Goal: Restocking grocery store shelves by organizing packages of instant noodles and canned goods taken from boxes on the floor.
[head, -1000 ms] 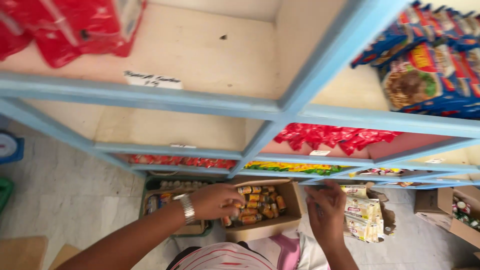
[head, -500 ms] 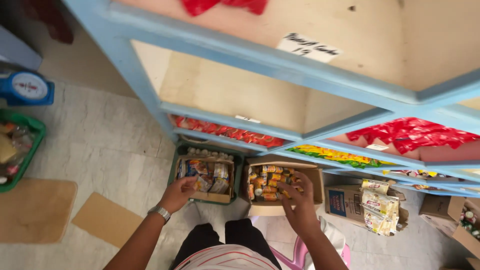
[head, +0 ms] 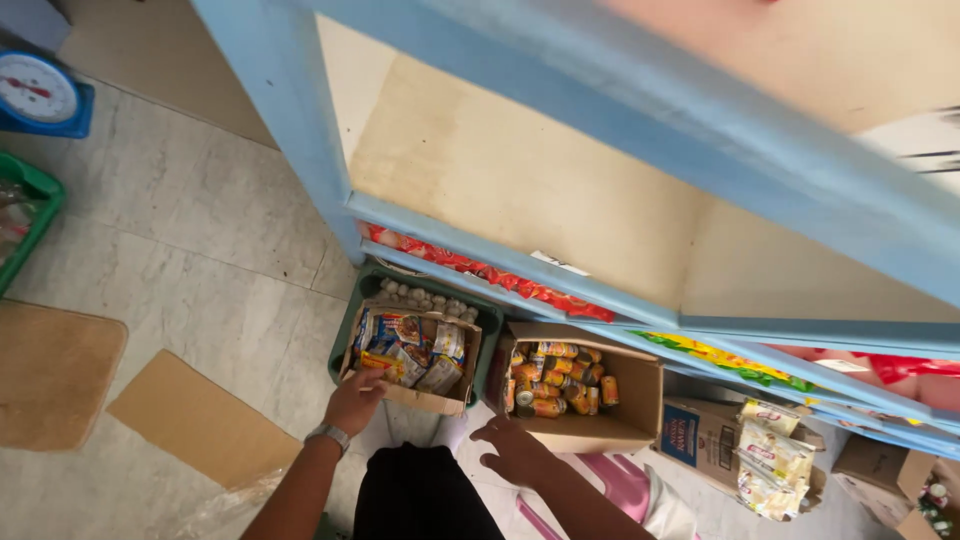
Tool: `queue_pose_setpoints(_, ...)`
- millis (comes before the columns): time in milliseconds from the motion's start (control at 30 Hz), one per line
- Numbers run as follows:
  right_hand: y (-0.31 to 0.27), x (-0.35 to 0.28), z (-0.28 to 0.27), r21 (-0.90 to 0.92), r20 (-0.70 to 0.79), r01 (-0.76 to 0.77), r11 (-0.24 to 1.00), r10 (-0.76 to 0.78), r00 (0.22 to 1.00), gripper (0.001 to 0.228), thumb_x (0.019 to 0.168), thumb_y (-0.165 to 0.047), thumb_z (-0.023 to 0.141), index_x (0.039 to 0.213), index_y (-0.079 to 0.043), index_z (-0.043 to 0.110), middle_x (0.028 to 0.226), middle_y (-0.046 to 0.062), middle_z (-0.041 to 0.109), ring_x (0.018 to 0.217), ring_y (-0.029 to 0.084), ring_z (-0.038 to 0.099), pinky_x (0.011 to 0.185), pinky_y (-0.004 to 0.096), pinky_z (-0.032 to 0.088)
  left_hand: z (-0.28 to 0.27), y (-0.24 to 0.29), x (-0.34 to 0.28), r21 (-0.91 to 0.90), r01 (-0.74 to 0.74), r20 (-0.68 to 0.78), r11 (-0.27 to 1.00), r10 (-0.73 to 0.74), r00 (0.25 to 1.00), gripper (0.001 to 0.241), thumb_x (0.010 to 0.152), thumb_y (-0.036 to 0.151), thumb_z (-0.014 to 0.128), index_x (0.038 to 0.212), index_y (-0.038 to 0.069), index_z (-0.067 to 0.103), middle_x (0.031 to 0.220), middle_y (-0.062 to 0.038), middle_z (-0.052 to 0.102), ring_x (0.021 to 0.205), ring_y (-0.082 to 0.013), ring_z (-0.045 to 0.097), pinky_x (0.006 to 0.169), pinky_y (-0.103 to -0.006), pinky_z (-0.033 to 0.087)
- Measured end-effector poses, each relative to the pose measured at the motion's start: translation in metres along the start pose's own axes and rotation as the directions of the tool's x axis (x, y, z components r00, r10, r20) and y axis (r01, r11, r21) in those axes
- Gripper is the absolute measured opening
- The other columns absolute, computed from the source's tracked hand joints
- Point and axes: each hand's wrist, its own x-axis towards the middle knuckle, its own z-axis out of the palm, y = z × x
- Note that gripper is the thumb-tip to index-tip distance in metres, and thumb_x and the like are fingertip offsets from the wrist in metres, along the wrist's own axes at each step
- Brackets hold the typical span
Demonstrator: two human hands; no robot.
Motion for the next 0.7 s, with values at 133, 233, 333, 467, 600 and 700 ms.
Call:
queue_pose_setpoints(133, 0.07, 0.079, 0.065, 0.097, 0.082, -0.027, 0.995, 0.019, 0.996, 0.043, 0.094, -0.023, 0.073, 0.135, -0.016, 0.063, 0.13, 0.017, 0.059, 0.12, 0.032, 0.061, 0.102, 0.043, 0.05, 0.052, -0.074, 0.04, -0.151, -0.063, -0.011, 0.986, 0.062, 0.998, 0.045, 0.087, 0.026, 0.07, 0.129, 0.012, 0.069, 0.125, -0.006, 0.076, 0.115, -0.0218, 0.073, 0.095, -0.0401, 0.059)
queue_pose_setpoints(233, 0.125, 0.141, 0.116, 0.274, 0.011, -0.229, 0.934, 0.235, 0.972, 0.043, 0.091, -0.021, 0.072, 0.133, -0.016, 0.065, 0.123, 0.011, 0.067, 0.102, 0.028, 0.07, 0.09, 0.038, 0.058, 0.073, -0.094, 0.079, 0.096, 0.085, 0.068, 0.992, -0.092, 0.993, 0.046, 0.092, 0.028, 0.071, 0.135, 0.014, 0.064, 0.13, -0.008, 0.069, 0.117, -0.0273, 0.066, 0.097, -0.0438, 0.055)
queue_pose_setpoints(333, 0.177, 0.193, 0.171, 0.306, -0.184, -0.253, 0.918, 0.318, 0.93, 0.042, 0.089, -0.02, 0.078, 0.13, -0.015, 0.069, 0.105, 0.01, 0.076, 0.098, 0.019, 0.07, 0.088, 0.033, 0.056, 0.083, -0.089, 0.102, 0.358, -0.005, -0.009, 0.934, 0.009, 1.0, 0.035, 0.09, 0.02, 0.069, 0.125, 0.015, 0.073, 0.122, -0.012, 0.074, 0.116, -0.0289, 0.07, 0.102, -0.0419, 0.057)
queue_pose_setpoints(467, 0.255, 0.266, 0.251, 0.623, -0.086, -0.261, 0.738, 0.395, 0.914, 0.043, 0.093, -0.013, 0.068, 0.136, -0.012, 0.063, 0.107, 0.006, 0.074, 0.095, 0.016, 0.068, 0.082, 0.031, 0.056, 0.115, -0.148, 0.166, 0.5, -0.061, -0.133, 0.864, 0.147, 0.98, 0.042, 0.079, 0.023, 0.076, 0.119, 0.01, 0.072, 0.118, -0.016, 0.07, 0.113, -0.0352, 0.064, 0.098, -0.0487, 0.052)
queue_pose_setpoints(600, 0.256, 0.309, 0.28, 0.789, -0.05, -0.288, 0.542, 0.524, 0.85, 0.055, 0.087, -0.004, 0.065, 0.141, -0.009, 0.056, 0.108, 0.008, 0.073, 0.094, 0.02, 0.069, 0.079, 0.032, 0.057, 0.116, -0.152, 0.192, 0.679, -0.01, -0.046, 0.734, 0.056, 0.997, 0.044, 0.084, 0.028, 0.07, 0.124, 0.012, 0.066, 0.127, -0.011, 0.064, 0.127, -0.0293, 0.056, 0.108, -0.0461, 0.045)
queue_pose_setpoints(700, 0.283, 0.346, 0.317, 0.914, 0.055, -0.273, 0.3, 0.574, 0.817, 0.06, 0.088, -0.003, 0.066, 0.145, -0.009, 0.051, 0.112, 0.01, 0.071, 0.096, 0.021, 0.068, 0.079, 0.034, 0.057, 0.139, -0.203, 0.221, 0.717, -0.016, -0.035, 0.697, 0.059, 0.998, 0.047, 0.084, 0.026, 0.067, 0.128, 0.01, 0.062, 0.137, -0.012, 0.059, 0.132, -0.0296, 0.052, 0.111, -0.0453, 0.041)
